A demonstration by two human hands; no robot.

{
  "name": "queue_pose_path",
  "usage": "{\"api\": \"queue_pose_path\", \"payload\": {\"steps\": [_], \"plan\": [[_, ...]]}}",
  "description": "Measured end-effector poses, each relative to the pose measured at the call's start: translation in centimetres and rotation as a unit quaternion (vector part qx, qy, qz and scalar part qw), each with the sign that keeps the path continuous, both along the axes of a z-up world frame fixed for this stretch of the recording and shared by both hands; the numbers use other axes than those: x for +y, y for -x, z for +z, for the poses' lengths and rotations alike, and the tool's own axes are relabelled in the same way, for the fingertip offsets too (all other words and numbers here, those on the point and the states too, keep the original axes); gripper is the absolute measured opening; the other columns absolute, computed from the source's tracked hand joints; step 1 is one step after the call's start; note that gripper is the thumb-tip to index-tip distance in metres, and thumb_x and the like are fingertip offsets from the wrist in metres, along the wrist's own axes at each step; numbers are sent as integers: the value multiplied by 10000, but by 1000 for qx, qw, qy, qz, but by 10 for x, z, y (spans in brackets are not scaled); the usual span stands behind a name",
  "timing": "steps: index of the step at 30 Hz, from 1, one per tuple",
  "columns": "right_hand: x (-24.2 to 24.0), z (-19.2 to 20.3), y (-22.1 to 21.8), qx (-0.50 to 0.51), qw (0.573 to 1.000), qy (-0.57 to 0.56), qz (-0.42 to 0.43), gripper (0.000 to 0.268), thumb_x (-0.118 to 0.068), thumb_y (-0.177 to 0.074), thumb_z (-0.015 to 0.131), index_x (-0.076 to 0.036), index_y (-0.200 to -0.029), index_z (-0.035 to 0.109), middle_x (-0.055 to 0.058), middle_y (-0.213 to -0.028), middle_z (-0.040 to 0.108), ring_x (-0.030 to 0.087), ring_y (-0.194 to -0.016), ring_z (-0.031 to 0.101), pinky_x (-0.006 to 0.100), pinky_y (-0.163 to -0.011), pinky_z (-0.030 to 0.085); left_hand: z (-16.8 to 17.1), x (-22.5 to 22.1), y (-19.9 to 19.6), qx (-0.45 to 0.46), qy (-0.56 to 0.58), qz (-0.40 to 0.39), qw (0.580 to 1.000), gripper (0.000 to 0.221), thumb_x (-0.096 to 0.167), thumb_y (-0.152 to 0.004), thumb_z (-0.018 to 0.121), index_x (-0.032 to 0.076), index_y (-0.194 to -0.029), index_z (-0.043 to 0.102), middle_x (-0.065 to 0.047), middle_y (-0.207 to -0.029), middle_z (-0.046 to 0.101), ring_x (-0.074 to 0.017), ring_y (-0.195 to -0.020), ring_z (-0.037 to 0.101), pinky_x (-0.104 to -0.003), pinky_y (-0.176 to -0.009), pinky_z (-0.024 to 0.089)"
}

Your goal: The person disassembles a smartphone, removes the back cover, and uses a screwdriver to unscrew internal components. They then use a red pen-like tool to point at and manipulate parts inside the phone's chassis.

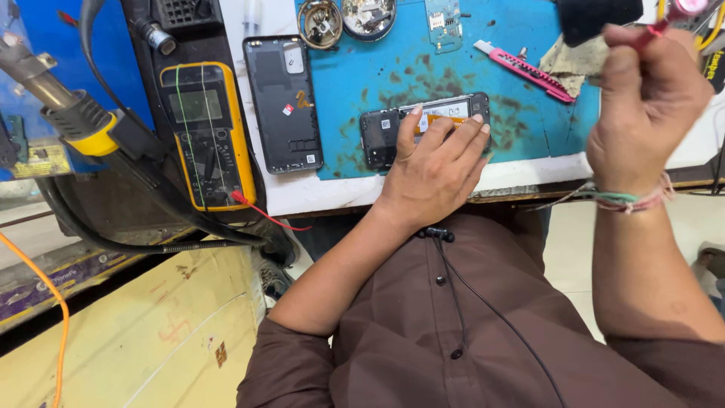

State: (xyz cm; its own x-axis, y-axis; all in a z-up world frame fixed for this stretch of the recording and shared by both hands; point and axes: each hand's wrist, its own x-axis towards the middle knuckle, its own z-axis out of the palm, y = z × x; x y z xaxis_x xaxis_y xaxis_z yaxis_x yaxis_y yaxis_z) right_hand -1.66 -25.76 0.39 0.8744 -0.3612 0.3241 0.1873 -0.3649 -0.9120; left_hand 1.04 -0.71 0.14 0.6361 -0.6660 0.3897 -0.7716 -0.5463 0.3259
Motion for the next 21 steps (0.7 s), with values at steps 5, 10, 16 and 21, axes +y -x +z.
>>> {"api": "queue_pose_path", "payload": {"steps": [5,10,16,21], "plan": [[76,30,-44,-49,980,-23,191,432,49,-1141,705,-16,-1427,388,75,-1292,581,155,-1087,676,274,-925,616,-5,-2,0,3,-19,-4,1000,262,281,-1042,664,114,-1237,717,-41,-1256,628,-239,-1173,586,-549,-1225,183],[140,50,-97,-57,938,85,332,345,103,-1092,650,6,-1357,451,144,-1226,680,184,-1008,761,288,-886,628,-16,-3,6,25,-8,12,1000,349,320,-994,592,128,-1256,718,-48,-1305,645,-265,-1270,588,-546,-1187,186],[179,54,-129,-76,914,125,379,331,113,-1061,634,5,-1325,465,122,-1104,723,197,-1017,759,322,-921,628,-26,-3,7,25,21,14,999,289,305,-1003,606,155,-1226,712,-11,-1282,670,-221,-1214,629,-570,-1141,261],[182,41,-131,-80,912,105,389,309,132,-1070,613,3,-1309,465,120,-1118,698,199,-1044,759,314,-932,637,-28,-3,6,81,22,3,997,229,300,-965,650,153,-1125,726,-16,-1125,689,-210,-1062,640,-657,-1113,297]]}}
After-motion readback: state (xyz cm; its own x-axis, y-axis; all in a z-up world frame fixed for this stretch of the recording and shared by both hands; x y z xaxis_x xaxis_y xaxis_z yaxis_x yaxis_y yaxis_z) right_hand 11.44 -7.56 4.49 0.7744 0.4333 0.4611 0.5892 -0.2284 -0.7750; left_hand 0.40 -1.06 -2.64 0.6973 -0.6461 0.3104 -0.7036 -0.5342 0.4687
